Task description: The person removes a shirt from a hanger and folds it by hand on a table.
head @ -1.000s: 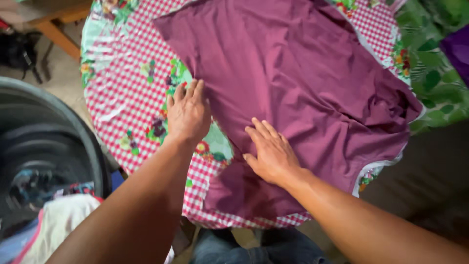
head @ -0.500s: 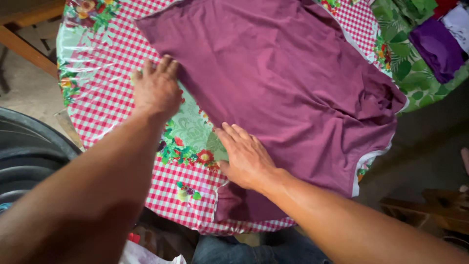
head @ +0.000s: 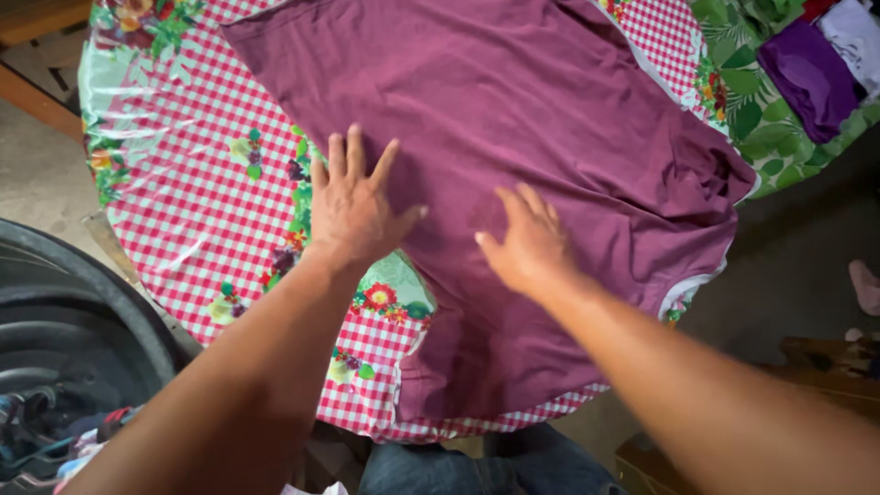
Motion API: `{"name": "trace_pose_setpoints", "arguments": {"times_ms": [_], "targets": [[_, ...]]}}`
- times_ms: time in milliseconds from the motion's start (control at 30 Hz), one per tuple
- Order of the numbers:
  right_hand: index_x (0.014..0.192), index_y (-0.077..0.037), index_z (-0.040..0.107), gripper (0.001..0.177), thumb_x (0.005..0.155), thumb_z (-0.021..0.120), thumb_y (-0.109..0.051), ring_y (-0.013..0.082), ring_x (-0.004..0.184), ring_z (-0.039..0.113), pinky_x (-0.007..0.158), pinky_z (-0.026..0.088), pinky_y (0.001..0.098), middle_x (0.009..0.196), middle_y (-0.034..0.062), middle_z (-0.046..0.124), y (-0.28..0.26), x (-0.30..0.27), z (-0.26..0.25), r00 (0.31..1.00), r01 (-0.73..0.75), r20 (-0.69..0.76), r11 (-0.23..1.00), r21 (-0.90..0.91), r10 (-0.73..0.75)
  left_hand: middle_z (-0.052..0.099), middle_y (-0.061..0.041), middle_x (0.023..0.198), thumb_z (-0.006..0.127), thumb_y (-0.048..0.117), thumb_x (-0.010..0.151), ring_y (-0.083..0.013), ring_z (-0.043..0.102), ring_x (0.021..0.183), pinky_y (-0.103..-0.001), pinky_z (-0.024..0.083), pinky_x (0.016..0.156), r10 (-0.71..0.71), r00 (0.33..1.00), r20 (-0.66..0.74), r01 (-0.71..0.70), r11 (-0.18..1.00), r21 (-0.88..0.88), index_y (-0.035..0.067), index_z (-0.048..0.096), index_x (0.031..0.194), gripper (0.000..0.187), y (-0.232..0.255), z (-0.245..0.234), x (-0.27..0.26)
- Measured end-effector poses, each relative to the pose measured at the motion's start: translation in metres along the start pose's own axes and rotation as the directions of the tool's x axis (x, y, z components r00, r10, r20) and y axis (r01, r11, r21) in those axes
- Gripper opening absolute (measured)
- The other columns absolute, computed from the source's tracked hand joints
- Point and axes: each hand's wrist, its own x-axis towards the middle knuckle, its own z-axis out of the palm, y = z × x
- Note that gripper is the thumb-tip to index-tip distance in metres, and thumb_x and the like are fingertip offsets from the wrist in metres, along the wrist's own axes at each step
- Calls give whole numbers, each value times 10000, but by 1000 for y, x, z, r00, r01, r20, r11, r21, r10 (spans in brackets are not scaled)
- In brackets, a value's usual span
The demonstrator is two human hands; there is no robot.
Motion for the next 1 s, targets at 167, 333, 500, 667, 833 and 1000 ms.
{"name": "trace_pose_setpoints", "arguments": {"times_ms": [167, 333, 500, 667, 833, 1000], "targets": [[1428, -94, 505, 719, 815, 788, -341, 389, 1405, 358, 1110, 321, 508, 1566, 168, 364, 37, 0, -1, 996, 20, 85, 999, 47, -24, 196, -218, 1637, 721, 624, 792, -402, 150, 1515, -566, 126, 1202, -37, 990, 139, 40, 999, -15, 189, 362, 1548, 944, 2, -3, 0], [1241, -118, 681, 421, 866, 743, -300, 320, 1178, 619, 999, 499, 443, 1268, 144, 649, 14, -35, -11, 994, 96, -75, 980, 173, -85, 519, -253, 1515, 744, 338, 898, -437, 451, 1400, -524, 361, 1146, -72, 940, -334, -6, 974, -229, 69, 623, 1400, 582, 3, 3, -28], [1082, -158, 745, 275, 851, 710, -303, 224, 929, 743, 841, 575, 374, 1047, 42, 762, -12, -92, -16, 974, -68, 228, 935, 348, -14, 688, -204, 1009, 705, 253, 927, -415, 651, 991, -510, 503, 833, -435, 874, -215, 332, 859, -390, 47, 725, 1097, 267, 40, 0, -111], [1117, -134, 729, 315, 831, 729, -266, 253, 981, 699, 881, 543, 403, 1003, 66, 737, 16, -120, -8, 919, 213, 250, 917, 338, -306, 691, -195, 1000, 719, 301, 872, -411, 661, 966, -522, 510, 837, -604, 793, -83, 558, 774, -299, 94, 755, 993, 242, 72, 2, -175], [1134, -115, 731, 365, 791, 757, -237, 336, 1081, 632, 944, 502, 451, 1129, 109, 699, 42, -117, 10, 817, 516, 124, 810, 281, -563, 683, -204, 981, 737, 345, 848, -411, 658, 958, -530, 506, 824, -615, 778, -130, 574, 779, -254, 64, 719, 949, 298, 102, 19, -211], [1136, -94, 712, 380, 786, 769, -231, 343, 1125, 619, 968, 481, 467, 1204, 118, 690, 52, -132, 12, 764, 602, 67, 747, 281, -641, 684, -174, 1033, 691, 327, 919, -404, 651, 1010, -536, 507, 867, -701, 709, -71, 679, 707, -199, 99, 740, 953, 236, 118, 22, -222]]}}
